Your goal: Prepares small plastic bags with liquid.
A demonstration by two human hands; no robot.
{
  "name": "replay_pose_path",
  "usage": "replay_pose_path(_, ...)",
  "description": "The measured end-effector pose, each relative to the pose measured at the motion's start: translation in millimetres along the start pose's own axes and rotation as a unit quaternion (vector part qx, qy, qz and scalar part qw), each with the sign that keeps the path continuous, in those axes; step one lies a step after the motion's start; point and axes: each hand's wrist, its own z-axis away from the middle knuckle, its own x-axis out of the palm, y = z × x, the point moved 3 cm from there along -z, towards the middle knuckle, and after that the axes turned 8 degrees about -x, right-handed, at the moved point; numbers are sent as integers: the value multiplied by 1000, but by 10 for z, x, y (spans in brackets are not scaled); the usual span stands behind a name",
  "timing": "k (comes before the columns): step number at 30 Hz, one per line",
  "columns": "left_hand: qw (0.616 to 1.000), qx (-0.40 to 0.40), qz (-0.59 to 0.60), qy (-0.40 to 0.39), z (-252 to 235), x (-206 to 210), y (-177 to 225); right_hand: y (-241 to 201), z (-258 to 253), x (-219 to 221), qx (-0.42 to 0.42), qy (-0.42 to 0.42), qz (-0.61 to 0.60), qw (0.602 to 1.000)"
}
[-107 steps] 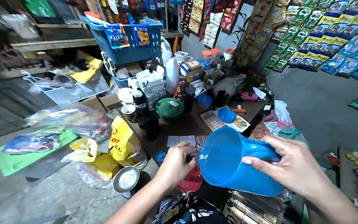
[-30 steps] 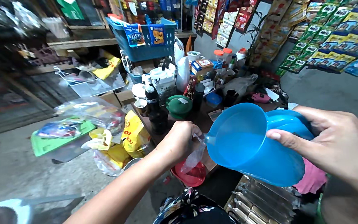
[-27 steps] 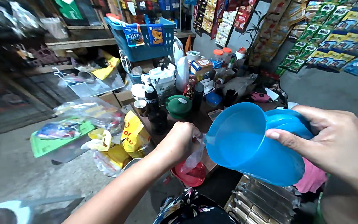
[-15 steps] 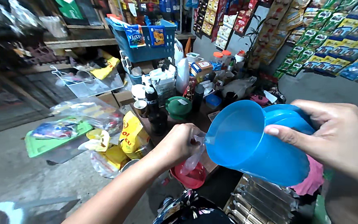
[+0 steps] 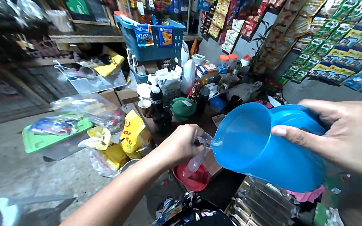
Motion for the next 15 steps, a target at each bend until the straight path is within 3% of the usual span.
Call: replay_pose_path(15, 998, -54, 11, -28, -42, -46, -3, -57, -106, -18, 0, -16, 16, 1000)
